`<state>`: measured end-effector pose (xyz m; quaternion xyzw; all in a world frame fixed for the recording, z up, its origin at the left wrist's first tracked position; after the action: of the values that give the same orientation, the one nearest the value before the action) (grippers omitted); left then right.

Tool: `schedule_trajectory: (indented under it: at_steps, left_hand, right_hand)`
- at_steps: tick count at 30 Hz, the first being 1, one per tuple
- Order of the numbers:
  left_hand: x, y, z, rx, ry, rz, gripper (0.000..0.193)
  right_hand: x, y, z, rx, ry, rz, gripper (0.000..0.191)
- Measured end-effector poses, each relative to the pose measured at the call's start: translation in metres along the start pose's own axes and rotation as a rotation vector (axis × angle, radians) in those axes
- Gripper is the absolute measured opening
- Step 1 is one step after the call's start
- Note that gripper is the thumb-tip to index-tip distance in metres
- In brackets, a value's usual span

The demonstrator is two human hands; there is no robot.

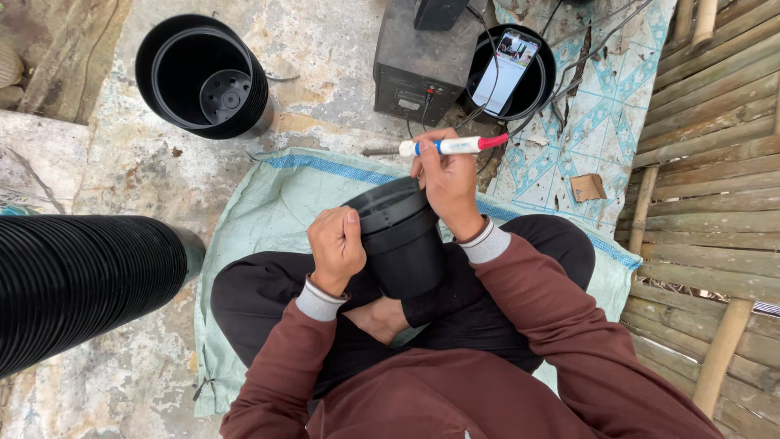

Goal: The person sits on a tarp and uses a soldering iron to melt holes into the sides of black plastic nursery pots. They handle the pots one at a time, rotating them to create multiple holes, and place the finished pots aside.

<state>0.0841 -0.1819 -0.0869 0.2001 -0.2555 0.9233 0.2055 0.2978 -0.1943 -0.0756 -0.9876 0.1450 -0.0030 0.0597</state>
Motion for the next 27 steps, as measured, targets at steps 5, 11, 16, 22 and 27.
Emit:
schedule_trajectory:
  at_steps: [5,11,16,22,27]
  left_hand:
    - [-0.008,-0.016,-0.03,0.173,-0.094,0.018,0.043]
    - [-0.021,-0.03,-0.071,0.413,-0.21,0.012,0.047]
    - [-0.023,-0.03,-0.085,0.459,-0.242,-0.003,0.049]
    - [-0.018,-0.027,-0.094,0.446,-0.199,0.033,0.048]
    - [-0.02,-0.025,-0.098,0.44,-0.173,0.022,0.047]
  right_hand:
    - [0.011,-0.003,-0.009,0.139,-0.02,0.007,0.011]
    - [0.024,0.014,-0.023,0.028,0.136,-0.022,0.008]
    - [0.012,0.024,-0.03,0.104,0.351,-0.117,0.008]
    - [-0.002,0.028,-0.028,0.08,0.384,-0.193,0.007]
    - [-0.006,0.031,-0.028,0.08,0.444,-0.198,0.006]
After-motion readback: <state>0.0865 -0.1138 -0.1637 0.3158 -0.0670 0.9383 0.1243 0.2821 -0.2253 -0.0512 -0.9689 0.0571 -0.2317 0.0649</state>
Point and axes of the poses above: each hand's wrist, its own y-axis away from the middle knuckle, its own x-axis out of the back of the hand, z = x × y, the point moved 3 cm from there along -y, towards the middle knuckle, and after that the axes turned 10 degrees about -z, right-handed, at the moved point
